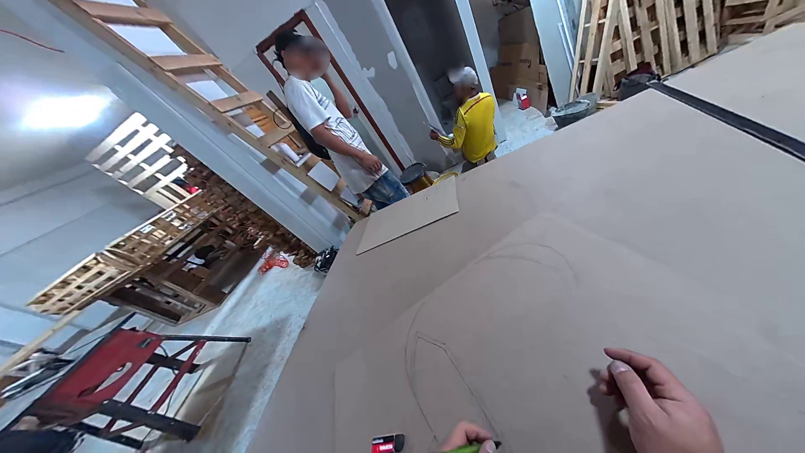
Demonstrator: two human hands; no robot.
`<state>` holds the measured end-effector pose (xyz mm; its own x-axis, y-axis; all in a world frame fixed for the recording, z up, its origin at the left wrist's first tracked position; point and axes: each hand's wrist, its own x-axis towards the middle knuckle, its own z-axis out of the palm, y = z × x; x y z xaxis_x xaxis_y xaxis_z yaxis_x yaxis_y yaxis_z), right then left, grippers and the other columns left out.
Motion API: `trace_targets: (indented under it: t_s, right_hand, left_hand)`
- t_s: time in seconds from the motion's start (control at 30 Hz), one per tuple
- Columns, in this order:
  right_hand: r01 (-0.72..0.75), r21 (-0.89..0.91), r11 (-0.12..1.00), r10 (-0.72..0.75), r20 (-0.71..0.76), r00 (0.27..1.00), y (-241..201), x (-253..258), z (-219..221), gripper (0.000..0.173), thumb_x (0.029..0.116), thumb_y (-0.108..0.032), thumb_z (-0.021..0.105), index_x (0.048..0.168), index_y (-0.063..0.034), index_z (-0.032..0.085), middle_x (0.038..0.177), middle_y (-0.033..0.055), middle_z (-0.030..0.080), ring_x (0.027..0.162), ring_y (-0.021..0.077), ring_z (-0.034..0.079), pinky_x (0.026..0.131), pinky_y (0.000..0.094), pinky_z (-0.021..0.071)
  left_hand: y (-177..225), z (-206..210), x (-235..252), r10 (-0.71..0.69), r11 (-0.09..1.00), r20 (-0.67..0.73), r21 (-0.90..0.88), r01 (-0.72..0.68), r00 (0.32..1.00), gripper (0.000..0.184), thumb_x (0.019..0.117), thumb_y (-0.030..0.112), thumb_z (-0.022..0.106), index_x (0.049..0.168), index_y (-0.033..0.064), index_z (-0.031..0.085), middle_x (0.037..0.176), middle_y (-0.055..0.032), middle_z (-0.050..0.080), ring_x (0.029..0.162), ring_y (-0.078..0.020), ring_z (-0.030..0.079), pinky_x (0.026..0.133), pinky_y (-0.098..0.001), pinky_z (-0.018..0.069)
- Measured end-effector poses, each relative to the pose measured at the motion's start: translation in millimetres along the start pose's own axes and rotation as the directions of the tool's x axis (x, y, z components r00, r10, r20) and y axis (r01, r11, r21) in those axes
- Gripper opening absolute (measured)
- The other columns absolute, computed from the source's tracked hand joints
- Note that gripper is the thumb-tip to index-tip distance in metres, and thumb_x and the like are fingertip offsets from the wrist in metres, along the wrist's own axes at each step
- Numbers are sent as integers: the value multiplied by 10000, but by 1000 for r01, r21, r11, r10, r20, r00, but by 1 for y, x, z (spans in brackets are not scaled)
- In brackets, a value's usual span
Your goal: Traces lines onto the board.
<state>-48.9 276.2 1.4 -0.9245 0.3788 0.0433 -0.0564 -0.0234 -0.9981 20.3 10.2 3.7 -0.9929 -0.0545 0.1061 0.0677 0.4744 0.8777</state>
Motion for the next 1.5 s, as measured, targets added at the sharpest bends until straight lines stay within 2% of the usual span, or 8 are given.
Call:
trace_targets:
  t_s: [0.1,0.2,0.27,0.4,0.5,0.73,0.93,1.5]
  right_hand:
    - [31,-116,993,-36,-45,998,2,-3,0,245,1004,-243,549,1123,-116,722,806,-24,717,659,106,693,581,318,615]
    - [-9,-142,990,4,-35,999,2,-6,-4,210,1031,-238,563,1139,-148,719,829,-31,718,689,98,688,608,311,605]
    - [-5,-146,989,1,-28,1000,2,-2,-3,205,1039,-242,557,1137,-165,721,837,-41,719,705,88,691,619,296,604]
    - [27,-135,990,-28,-8,1000,4,-2,0,194,1040,-235,555,1115,-157,716,843,-51,722,725,76,708,637,275,622]
    - [49,-110,993,-49,-1,999,6,0,0,185,1041,-216,558,1118,-141,708,844,-46,725,724,84,710,635,269,623]
    - [56,-95,994,-56,5,998,6,0,1,179,1046,-205,552,1120,-135,700,840,-49,721,715,76,709,638,252,622]
    - [49,-91,995,-49,3,999,5,2,1,171,1041,-197,561,1120,-133,699,838,-53,721,713,69,711,637,244,625]
    - [79,-72,994,-78,15,997,10,5,-1,153,1028,-166,564,1103,-121,689,847,-62,722,725,74,720,645,254,639]
  left_hand:
    - [-1,3,-1,3,999,-24,-36,-3,1000,108,949,116,668,1014,41,708,772,-25,713,589,-107,654,523,-278,573]
    - [-6,4,-4,8,986,-24,-164,-12,1000,141,953,140,690,994,10,728,758,-86,709,576,-141,638,502,-270,545]
    - [-6,3,-3,8,980,-47,-200,-17,999,154,948,175,704,977,27,740,745,-104,703,579,-153,641,518,-269,550]
    - [-1,-2,-22,-90,955,-30,-286,78,995,162,960,174,703,1034,32,728,760,-159,690,604,-208,663,561,-314,589]
    - [3,-5,-31,-89,968,2,-233,87,996,148,946,155,695,1056,58,716,793,-161,692,619,-221,665,558,-327,589]
    - [8,6,-8,-166,982,-98,-104,156,981,36,906,81,693,934,68,711,743,-127,706,536,-188,634,459,-283,528]
    - [8,10,-6,-148,988,-128,-63,141,981,19,893,79,690,897,78,709,706,-119,692,501,-187,620,426,-285,517]
    - [6,11,-8,-84,996,-118,3,85,989,14,892,87,691,878,89,694,723,-80,706,525,-168,647,438,-275,542]
